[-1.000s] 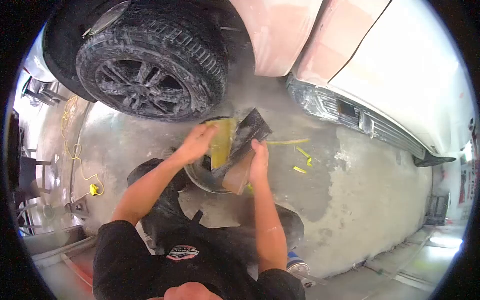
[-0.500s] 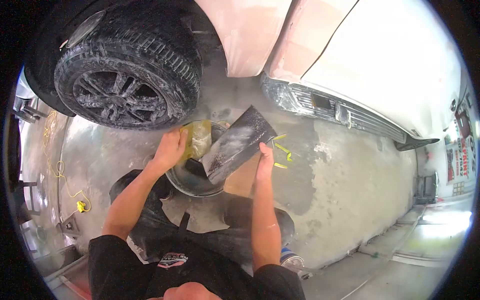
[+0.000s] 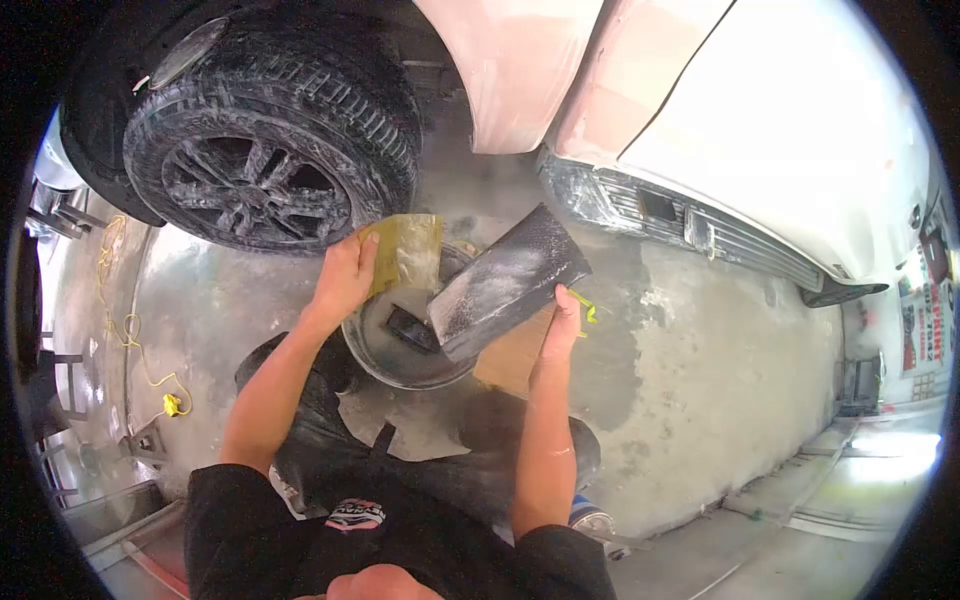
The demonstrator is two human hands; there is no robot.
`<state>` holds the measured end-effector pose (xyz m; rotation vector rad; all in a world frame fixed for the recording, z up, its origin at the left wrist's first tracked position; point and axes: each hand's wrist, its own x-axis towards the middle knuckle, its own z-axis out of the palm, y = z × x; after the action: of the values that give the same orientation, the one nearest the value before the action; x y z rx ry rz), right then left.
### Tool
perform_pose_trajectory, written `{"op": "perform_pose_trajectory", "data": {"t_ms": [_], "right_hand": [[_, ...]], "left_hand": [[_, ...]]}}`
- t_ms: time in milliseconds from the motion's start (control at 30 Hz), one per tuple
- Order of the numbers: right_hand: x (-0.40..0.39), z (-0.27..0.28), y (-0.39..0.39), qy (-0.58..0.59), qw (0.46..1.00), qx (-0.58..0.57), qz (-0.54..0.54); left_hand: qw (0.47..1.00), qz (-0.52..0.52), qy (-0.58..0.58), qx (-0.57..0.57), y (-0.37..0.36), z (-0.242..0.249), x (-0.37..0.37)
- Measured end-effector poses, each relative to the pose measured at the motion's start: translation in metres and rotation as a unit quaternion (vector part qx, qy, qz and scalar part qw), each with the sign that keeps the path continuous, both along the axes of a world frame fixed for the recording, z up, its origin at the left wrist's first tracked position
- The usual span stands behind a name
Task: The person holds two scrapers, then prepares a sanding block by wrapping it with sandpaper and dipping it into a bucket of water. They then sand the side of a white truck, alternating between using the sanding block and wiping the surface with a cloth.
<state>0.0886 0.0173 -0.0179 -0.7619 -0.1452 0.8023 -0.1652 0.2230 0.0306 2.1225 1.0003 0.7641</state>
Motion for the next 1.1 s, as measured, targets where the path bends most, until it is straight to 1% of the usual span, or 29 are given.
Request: {"op": "perform_pose_trajectory", "data": {"t_ms": [67, 100, 133, 167, 200, 267, 300, 333, 367, 400, 433, 500, 533, 567, 600, 633, 667, 733, 767, 800, 833, 867, 933, 967, 1000, 1033, 1067, 1100], "right_hand": [[-0.005, 0.009, -0.002, 0.002, 0.999, 0.008, 0.039], [-0.009, 0.019, -0.002, 0.003, 0.998, 0.011, 0.057], [-0.002, 0.001, -0.001, 0.0, 0.999, -0.004, 0.037], [0.01, -0.031, 0.0, -0.003, 1.0, -0.019, 0.016], [0.009, -0.03, 0.003, -0.006, 0.999, -0.033, -0.006], [0.002, -0.029, 0.0, -0.026, 0.998, -0.035, 0.039], [-0.004, -0.022, 0.001, -0.035, 0.997, -0.036, 0.062], [0.002, -0.04, 0.007, -0.049, 0.995, -0.046, 0.07], [0.001, -0.044, 0.003, -0.038, 0.994, -0.023, 0.101], [-0.021, -0.001, 0.008, -0.028, 0.991, 0.001, 0.132], [-0.035, 0.023, 0.012, -0.018, 0.986, 0.024, 0.163], [-0.037, 0.013, 0.017, -0.055, 0.986, 0.005, 0.159], [-0.039, 0.011, 0.019, -0.074, 0.985, -0.004, 0.156], [-0.041, 0.011, 0.019, -0.045, 0.987, 0.005, 0.152], [-0.053, 0.034, 0.023, -0.016, 0.989, 0.014, 0.147], [-0.062, 0.046, 0.027, 0.013, 0.99, 0.024, 0.14], [-0.063, 0.041, 0.03, -0.035, 0.991, -0.036, 0.127], [-0.065, 0.029, 0.038, -0.128, 0.975, -0.152, 0.097], [-0.072, 0.028, 0.042, -0.233, 0.958, -0.155, 0.058], [-0.084, 0.038, 0.047, -0.336, 0.929, -0.155, 0.014], [-0.097, 0.051, 0.05, -0.433, 0.887, -0.155, -0.033], [-0.112, 0.074, 0.05, -0.362, 0.92, -0.138, -0.053], [-0.113, 0.075, 0.058, -0.375, 0.901, -0.174, -0.132], [-0.112, 0.074, 0.061, -0.379, 0.889, -0.192, -0.17], [-0.11, 0.071, 0.062, -0.411, 0.866, -0.216, -0.185], [-0.111, 0.069, 0.063, -0.42, 0.861, -0.212, -0.193], [-0.115, 0.068, 0.064, -0.428, 0.856, -0.209, -0.2], [-0.119, 0.067, 0.066, -0.438, 0.851, -0.206, -0.205]], "left_hand": [[0.998, 0.003, -0.054, 0.011, -0.005, 0.005, 0.001], [0.999, -0.011, -0.043, 0.004, -0.006, 0.004, 0.001], [0.999, -0.026, -0.032, -0.004, -0.007, 0.001, 0.002], [0.999, -0.042, -0.021, -0.011, -0.008, -0.002, 0.003], [0.999, -0.048, -0.006, 0.003, -0.014, -0.006, 0.005], [0.997, -0.059, 0.023, 0.032, -0.025, -0.012, 0.01], [0.995, -0.097, -0.012, 0.029, -0.028, -0.01, 0.014], [0.99, -0.134, -0.046, 0.025, -0.032, -0.008, 0.018], [0.982, -0.169, -0.081, 0.022, -0.035, -0.005, 0.023], [0.979, -0.191, -0.075, 0.01, -0.042, 0.0, 0.027], [0.978, -0.194, -0.079, -0.003, -0.052, 0.007, 0.031], [0.975, -0.202, -0.085, -0.027, -0.073, 0.018, 0.038], [0.975, -0.198, -0.092, -0.049, -0.076, 0.012, 0.042], [0.974, -0.197, -0.089, -0.073, -0.077, 0.012, 0.043], [0.972, -0.196, -0.084, -0.096, -0.077, 0.016, 0.043], [0.97, -0.197, -0.08, -0.118, -0.076, 0.019, 0.044], [0.955, -0.201, -0.118, -0.183, -0.074, 0.013, 0.047], [0.909, -0.208, -0.189, -0.308, -0.068, -0.013, 0.057], [0.882, -0.198, -0.202, -0.378, -0.066, -0.023, 0.058], [0.85, -0.191, -0.212, -0.444, -0.065, -0.032, 0.058], [0.813, -0.183, -0.219, -0.507, -0.066, -0.034, 0.058], [0.785, -0.195, -0.238, -0.537, -0.07, -0.03, 0.056], [0.724, -0.216, -0.271, -0.596, -0.082, -0.021, 0.049], [0.728, -0.211, -0.272, -0.593, -0.086, -0.021, 0.048], [0.732, -0.207, -0.272, -0.589, -0.088, -0.023, 0.048], [0.737, -0.202, -0.272, -0.585, -0.088, -0.027, 0.049], [0.76, -0.2, -0.272, -0.556, -0.086, -0.033, 0.049], [0.748, -0.217, -0.276, -0.564, -0.083, -0.032, 0.048]]}}
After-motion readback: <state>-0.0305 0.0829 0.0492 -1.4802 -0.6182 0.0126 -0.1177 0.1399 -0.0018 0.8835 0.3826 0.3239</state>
